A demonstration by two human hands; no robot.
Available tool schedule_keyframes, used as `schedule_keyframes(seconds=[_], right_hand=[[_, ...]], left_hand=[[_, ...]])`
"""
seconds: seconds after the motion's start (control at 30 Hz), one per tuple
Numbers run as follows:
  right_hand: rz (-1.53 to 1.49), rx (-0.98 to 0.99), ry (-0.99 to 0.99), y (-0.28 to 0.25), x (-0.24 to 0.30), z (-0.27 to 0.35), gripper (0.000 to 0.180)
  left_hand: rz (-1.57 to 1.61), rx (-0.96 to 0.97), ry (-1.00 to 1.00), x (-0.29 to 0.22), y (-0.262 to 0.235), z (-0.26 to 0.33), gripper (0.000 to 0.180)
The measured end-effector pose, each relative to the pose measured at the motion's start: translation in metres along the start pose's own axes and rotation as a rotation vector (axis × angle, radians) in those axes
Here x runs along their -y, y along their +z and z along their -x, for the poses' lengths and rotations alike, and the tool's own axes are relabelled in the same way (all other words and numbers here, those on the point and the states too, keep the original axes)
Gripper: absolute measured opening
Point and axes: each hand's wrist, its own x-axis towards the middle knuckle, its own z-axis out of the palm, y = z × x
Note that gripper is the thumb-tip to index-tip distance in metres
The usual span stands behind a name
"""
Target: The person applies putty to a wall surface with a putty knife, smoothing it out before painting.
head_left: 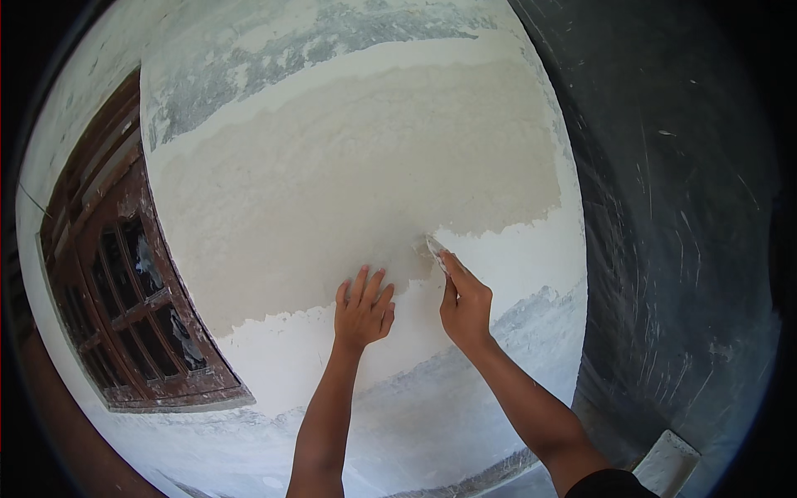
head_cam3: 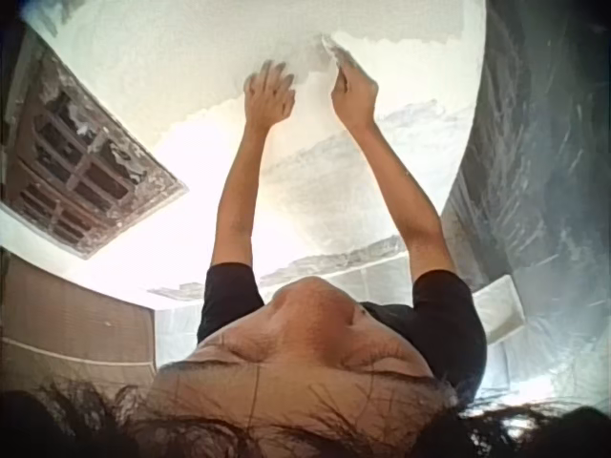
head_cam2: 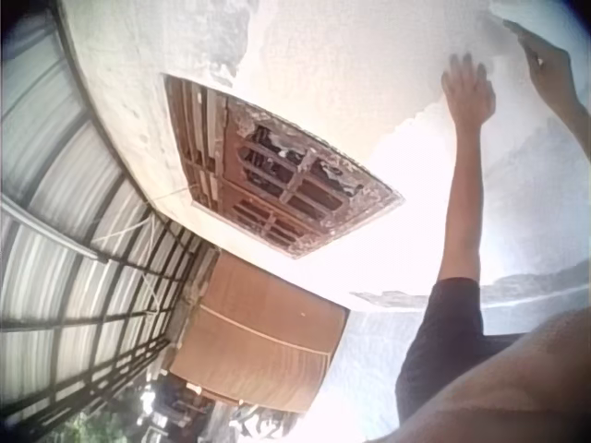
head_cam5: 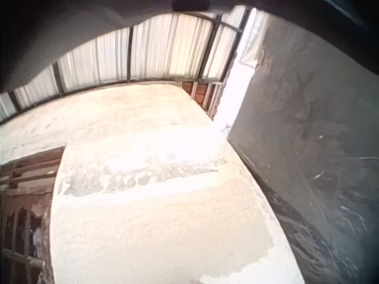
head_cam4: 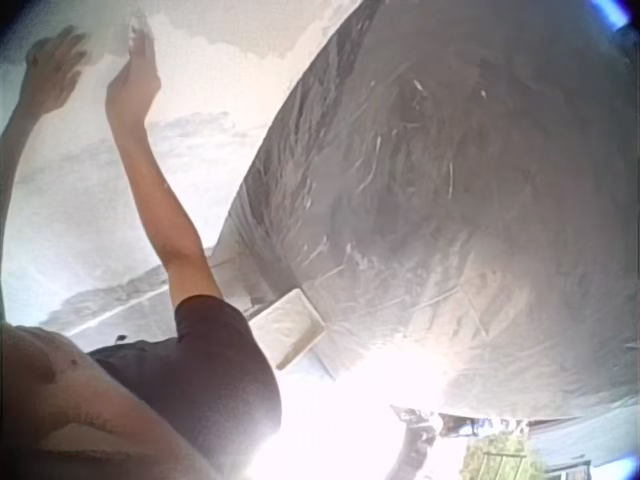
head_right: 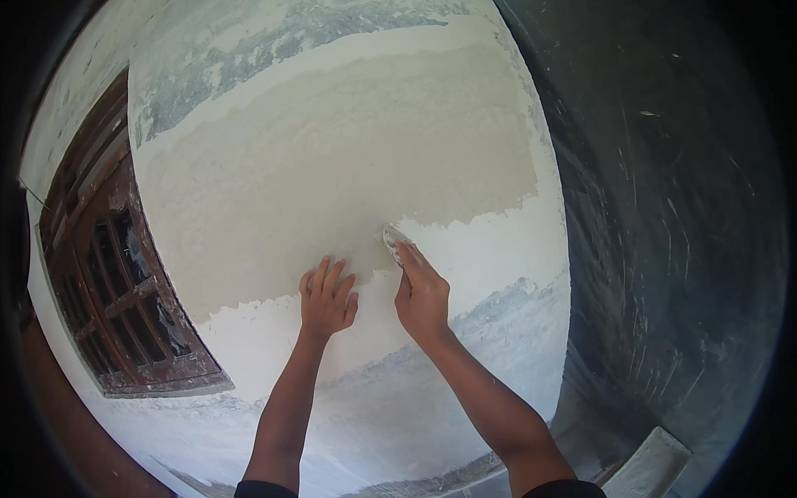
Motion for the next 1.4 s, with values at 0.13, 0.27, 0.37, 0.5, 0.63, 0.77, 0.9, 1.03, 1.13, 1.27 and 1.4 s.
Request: schedule_keyframes(seconds=[0.13, 0.27, 0.37, 0.5, 0.63, 0.77, 0.9, 1.03, 1.13, 1.27, 1.4], right_hand=[[0.086, -0.004, -0.093, 0.026, -0.010, 0.014, 0.046], [0.331, 0.029, -0.167, 0.053, -0.015, 0.038, 0.055], [0.418, 0.038, -0.156, 0.072, -0.021, 0.050, 0.052], [0.485, 0.083, -0.174, 0.069, -0.023, 0.070, 0.046], [0.448, 0.093, -0.213, 0.034, -0.016, 0.074, 0.047], [0.252, -0.012, -0.022, -0.002, 0.005, 0.047, 0.065], [0.055, -0.033, 0.193, -0.012, -0.010, 0.008, 0.068], [-0.010, -0.067, 0.194, 0.001, -0.016, -0.015, 0.062], [-0.048, 0.111, 0.119, 0.017, -0.017, -0.026, 0.057], [0.183, -0.062, 0.028, 0.005, -0.034, -0.053, 0.050], [0.069, -0.018, -0.065, 0.010, -0.029, -0.047, 0.050]], left_hand=[[0.023, -0.032, -0.037, 0.000, 0.001, 0.004, 0.026], [0.052, -0.062, -0.014, 0.002, 0.001, 0.005, 0.027], [0.070, -0.091, -0.025, 0.001, 0.002, 0.003, 0.027], [0.079, -0.115, -0.040, 0.003, 0.004, 0.007, 0.027], [0.087, -0.095, -0.051, 0.004, 0.001, 0.008, 0.027], [0.091, -0.096, -0.049, 0.005, 0.006, 0.009, 0.028], [0.099, -0.068, -0.036, 0.004, 0.003, -0.001, 0.028], [0.112, -0.075, -0.006, -0.003, 0.007, -0.011, 0.028], [0.085, -0.072, 0.003, -0.007, 0.010, -0.009, 0.028], [0.062, -0.085, -0.011, -0.005, 0.010, -0.004, 0.027], [0.069, -0.078, -0.021, -0.007, 0.012, -0.008, 0.027]])
